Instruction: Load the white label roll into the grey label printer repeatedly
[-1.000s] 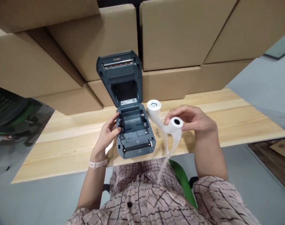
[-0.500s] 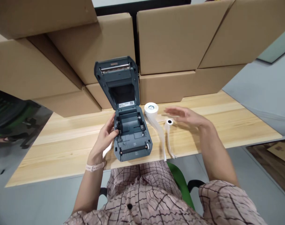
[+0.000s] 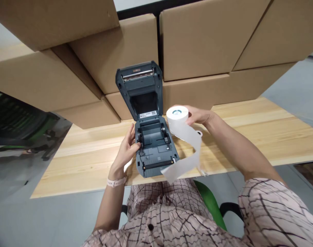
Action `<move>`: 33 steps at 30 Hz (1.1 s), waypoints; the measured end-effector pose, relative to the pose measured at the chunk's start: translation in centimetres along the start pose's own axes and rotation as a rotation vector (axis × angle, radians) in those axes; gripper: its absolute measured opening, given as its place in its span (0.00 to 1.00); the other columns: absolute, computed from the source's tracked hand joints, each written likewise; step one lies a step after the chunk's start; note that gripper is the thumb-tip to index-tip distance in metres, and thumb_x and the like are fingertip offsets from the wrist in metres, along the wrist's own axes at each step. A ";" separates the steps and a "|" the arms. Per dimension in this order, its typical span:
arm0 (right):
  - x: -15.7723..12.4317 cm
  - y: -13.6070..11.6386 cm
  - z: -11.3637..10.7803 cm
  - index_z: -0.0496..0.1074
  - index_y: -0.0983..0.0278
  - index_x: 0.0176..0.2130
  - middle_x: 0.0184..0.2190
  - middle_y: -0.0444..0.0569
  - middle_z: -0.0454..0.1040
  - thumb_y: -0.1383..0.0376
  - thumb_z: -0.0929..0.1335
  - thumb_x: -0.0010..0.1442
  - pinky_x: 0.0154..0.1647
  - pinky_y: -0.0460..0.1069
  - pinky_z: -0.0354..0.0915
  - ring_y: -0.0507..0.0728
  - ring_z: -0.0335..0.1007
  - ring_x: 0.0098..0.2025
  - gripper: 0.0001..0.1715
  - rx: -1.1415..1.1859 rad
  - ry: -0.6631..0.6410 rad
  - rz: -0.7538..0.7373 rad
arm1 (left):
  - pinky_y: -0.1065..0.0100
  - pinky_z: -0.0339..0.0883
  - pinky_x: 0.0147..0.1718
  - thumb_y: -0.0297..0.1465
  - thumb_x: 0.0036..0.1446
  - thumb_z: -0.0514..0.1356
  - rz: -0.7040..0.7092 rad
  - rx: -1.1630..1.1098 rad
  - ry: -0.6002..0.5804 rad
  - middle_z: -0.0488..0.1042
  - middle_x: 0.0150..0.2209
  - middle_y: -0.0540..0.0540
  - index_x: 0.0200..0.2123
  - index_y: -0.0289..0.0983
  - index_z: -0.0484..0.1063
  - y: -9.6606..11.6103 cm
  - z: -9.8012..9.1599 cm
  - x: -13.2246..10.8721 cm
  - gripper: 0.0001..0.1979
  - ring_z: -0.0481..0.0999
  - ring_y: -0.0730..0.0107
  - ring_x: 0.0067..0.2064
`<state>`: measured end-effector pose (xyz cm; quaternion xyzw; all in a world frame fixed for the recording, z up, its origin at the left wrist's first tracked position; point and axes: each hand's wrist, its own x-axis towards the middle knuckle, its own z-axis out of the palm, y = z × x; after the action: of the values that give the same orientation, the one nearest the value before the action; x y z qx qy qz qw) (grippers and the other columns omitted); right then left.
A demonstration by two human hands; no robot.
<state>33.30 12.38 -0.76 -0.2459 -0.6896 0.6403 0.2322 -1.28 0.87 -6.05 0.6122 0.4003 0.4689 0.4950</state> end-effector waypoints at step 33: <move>-1.3 -3.0 14.3 0.70 0.54 0.71 0.75 0.50 0.66 0.44 0.65 0.74 0.75 0.68 0.61 0.69 0.61 0.76 0.34 -1.033 -0.085 -0.094 | 0.42 0.47 0.79 0.35 0.65 0.63 0.021 0.041 0.000 0.51 0.81 0.44 0.80 0.49 0.47 0.2 0.4 -0.5 0.45 0.50 0.47 0.81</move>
<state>25.09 0.42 1.21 -0.2709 -0.9348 0.2148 0.0809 -1.05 0.23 -6.00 0.6264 0.4034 0.4658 0.4775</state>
